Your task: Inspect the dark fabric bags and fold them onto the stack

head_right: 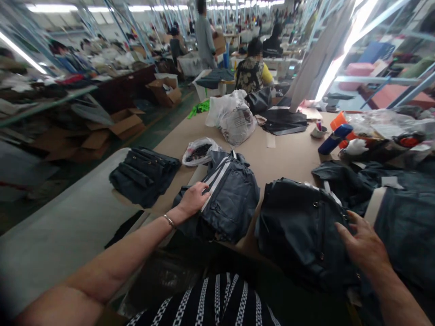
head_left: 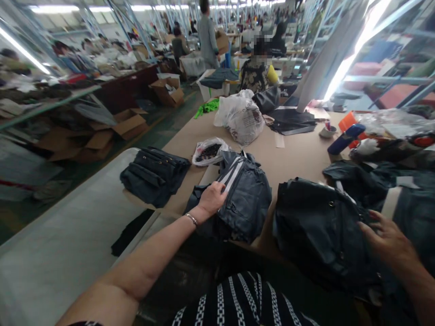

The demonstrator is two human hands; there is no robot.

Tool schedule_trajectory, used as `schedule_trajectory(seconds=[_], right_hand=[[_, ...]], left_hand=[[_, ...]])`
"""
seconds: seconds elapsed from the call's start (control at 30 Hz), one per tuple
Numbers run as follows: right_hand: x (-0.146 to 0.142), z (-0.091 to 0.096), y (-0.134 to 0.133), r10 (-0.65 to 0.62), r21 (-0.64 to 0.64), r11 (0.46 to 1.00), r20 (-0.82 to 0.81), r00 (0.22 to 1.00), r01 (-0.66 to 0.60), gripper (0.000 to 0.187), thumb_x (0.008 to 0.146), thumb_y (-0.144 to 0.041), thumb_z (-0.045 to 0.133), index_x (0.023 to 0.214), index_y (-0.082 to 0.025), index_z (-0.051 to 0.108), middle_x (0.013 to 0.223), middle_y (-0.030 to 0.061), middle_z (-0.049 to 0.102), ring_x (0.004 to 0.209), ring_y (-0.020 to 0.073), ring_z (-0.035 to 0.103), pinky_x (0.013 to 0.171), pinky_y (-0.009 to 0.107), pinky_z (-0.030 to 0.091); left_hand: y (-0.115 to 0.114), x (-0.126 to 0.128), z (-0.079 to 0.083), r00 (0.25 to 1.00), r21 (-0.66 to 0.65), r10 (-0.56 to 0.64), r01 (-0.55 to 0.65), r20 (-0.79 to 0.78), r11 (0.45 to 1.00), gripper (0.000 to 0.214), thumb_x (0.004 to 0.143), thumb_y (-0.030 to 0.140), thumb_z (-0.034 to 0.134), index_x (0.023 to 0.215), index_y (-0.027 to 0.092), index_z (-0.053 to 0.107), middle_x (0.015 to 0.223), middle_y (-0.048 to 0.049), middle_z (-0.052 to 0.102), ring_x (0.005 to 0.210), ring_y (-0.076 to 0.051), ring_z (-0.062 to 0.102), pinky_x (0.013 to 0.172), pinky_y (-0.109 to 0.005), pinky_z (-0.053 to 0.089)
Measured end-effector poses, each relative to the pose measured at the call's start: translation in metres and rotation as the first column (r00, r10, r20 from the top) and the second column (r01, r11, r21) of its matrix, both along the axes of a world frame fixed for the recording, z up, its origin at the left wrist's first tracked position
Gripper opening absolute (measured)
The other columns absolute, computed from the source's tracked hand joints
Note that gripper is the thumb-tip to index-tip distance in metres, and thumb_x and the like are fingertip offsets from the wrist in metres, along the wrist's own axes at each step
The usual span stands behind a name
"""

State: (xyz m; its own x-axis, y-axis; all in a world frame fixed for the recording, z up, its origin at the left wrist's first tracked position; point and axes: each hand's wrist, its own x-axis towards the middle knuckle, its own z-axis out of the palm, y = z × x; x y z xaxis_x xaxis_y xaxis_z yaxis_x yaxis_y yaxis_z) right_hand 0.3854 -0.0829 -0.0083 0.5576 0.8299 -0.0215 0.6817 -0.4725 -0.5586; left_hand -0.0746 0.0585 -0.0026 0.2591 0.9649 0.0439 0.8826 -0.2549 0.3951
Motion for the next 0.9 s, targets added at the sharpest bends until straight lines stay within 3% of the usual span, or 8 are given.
schedule_trajectory(seconds=[0.1,0.23,0.33,0.43,0.6,0.73,0.83,0.9], right_hand=[[-0.075,0.016,0.026,0.296,0.179,0.942,-0.052,0.954,-0.283,0.042,0.079,-0.044,0.05,0.115,-0.022,0.053,0.111,0.0118,0.057,0.085,0.0216,0.06,0.076,0.036,0.046],[-0.187,0.015,0.073,0.655,0.254,0.756,-0.255,0.712,-0.604,0.028,0.083,-0.036,0.046,0.097,-0.017,0.06,0.1,0.0073,0.061,0.087,0.0174,0.058,0.082,0.031,0.044],[-0.248,-0.012,0.113,0.596,0.112,0.776,-0.454,0.663,-0.621,0.023,0.081,-0.029,0.049,0.094,-0.016,0.063,0.093,0.0049,0.064,0.089,0.0162,0.058,0.085,0.027,0.043],[-0.29,-0.041,0.15,0.475,-0.017,0.823,-0.527,0.704,-0.568,0.026,0.08,-0.031,0.049,0.093,-0.012,0.062,0.079,0.0066,0.063,0.075,0.0169,0.058,0.071,0.028,0.046],[-0.323,-0.057,0.183,0.303,-0.108,0.885,-0.603,0.737,-0.452,0.049,0.074,-0.055,0.052,0.096,-0.011,0.054,0.077,0.0098,0.06,0.065,0.0196,0.056,0.056,0.03,0.045],[-0.319,-0.055,0.183,0.267,-0.049,0.917,-0.662,0.7,-0.396,0.017,0.07,-0.029,0.056,0.072,-0.013,0.053,0.077,0.0112,0.059,0.077,0.0218,0.057,0.064,0.029,0.045],[-0.309,-0.046,0.169,0.258,0.041,0.932,-0.774,0.578,-0.361,0.016,0.072,-0.025,0.048,0.081,-0.014,0.052,0.082,0.0096,0.061,0.075,0.0191,0.058,0.064,0.028,0.047],[-0.305,-0.036,0.154,0.274,0.117,0.93,-0.853,0.445,-0.349,0.028,0.074,-0.032,0.047,0.096,-0.015,0.051,0.087,0.0075,0.064,0.073,0.0172,0.06,0.065,0.028,0.049]], left_hand=[[0.009,-0.007,-0.006,0.983,-0.188,0.064,-0.096,-0.17,0.977,0.028,0.077,0.032,0.058,0.098,0.014,0.059,0.096,-0.0099,0.062,0.091,-0.021,0.058,0.081,-0.027,0.043],[0.01,0.005,-0.015,0.967,-0.219,0.111,-0.162,-0.228,0.962,0.021,0.075,0.029,0.057,0.092,0.017,0.061,0.089,-0.0094,0.064,0.087,-0.023,0.061,0.073,-0.029,0.044],[0.008,0.013,-0.014,0.963,-0.221,0.117,-0.172,-0.242,0.96,0.023,0.078,0.034,0.056,0.09,0.016,0.061,0.088,-0.0108,0.064,0.086,-0.025,0.061,0.071,-0.031,0.045],[0.01,0.018,-0.011,0.958,-0.258,0.111,-0.181,-0.265,0.949,0.034,0.072,0.043,0.063,0.091,0.014,0.063,0.091,-0.0146,0.064,0.088,-0.03,0.061,0.071,-0.035,0.046],[0.007,0.029,-0.01,0.964,-0.284,0.053,-0.128,-0.26,0.95,0.02,0.08,0.022,0.05,0.089,0.013,0.065,0.087,-0.0159,0.064,0.087,-0.03,0.062,0.07,-0.036,0.046],[-0.002,0.032,-0.01,0.987,-0.23,-0.008,-0.03,-0.161,0.973,0.022,0.085,0.025,0.044,0.086,0.017,0.065,0.085,-0.0113,0.064,0.085,-0.026,0.061,0.071,-0.034,0.046],[-0.001,0.023,-0.01,0.991,-0.084,0.134,-0.133,0.01,0.988,0.022,0.086,0.031,0.049,0.095,0.016,0.062,0.099,-0.0107,0.06,0.097,-0.022,0.057,0.084,-0.031,0.044],[0.004,0.016,-0.009,0.916,-0.099,0.31,-0.294,0.256,0.951,0.029,0.083,0.029,0.056,0.106,0.012,0.056,0.106,-0.0126,0.057,0.101,-0.021,0.055,0.089,-0.03,0.042]])
